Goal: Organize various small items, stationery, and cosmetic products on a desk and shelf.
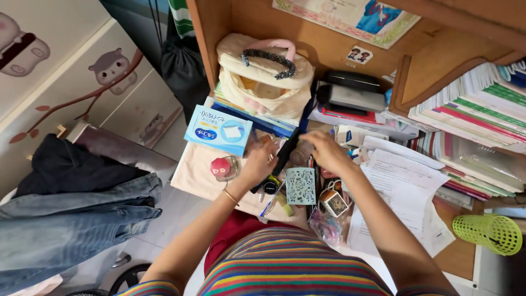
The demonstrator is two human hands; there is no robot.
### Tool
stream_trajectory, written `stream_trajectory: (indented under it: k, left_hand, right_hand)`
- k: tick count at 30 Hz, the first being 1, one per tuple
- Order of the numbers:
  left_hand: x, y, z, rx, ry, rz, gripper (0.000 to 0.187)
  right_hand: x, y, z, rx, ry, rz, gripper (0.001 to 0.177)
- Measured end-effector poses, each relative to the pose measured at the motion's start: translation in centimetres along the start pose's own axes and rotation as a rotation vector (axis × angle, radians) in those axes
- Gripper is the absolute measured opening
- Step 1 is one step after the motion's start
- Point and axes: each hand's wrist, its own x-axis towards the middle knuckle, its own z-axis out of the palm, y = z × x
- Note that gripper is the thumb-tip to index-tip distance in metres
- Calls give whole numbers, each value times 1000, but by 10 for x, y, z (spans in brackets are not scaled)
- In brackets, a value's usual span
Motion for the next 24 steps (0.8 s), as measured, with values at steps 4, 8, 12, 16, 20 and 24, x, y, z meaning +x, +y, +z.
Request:
stream_trajectory:
  k: [4, 8, 12, 16, 20, 24]
  left_hand:
    - [-2, 11, 21, 99, -79, -72, 46]
    - [4, 23, 23, 225, -100, -131, 61]
    - [12, 45, 15, 115, 50, 105, 59]
    - [27, 95, -1, -210, -26, 60, 57]
    - [40, 135, -14, -578, -118, -75, 60]
    - [52, 169, -18, -810, -58, -56, 67]
  right_hand:
    - [-8, -1, 4, -104, -103, -93, 65]
    - [-8, 6, -1, -40, -110, -53, 62]
    - [-16, 33, 14, 472, 23, 279, 46]
    - [-23, 26, -7, 996, 115, 412, 35]
    - [-14, -5, -51, 1313, 197, 312, 33]
    - [-7, -17, -80, 1244, 297, 236, 37]
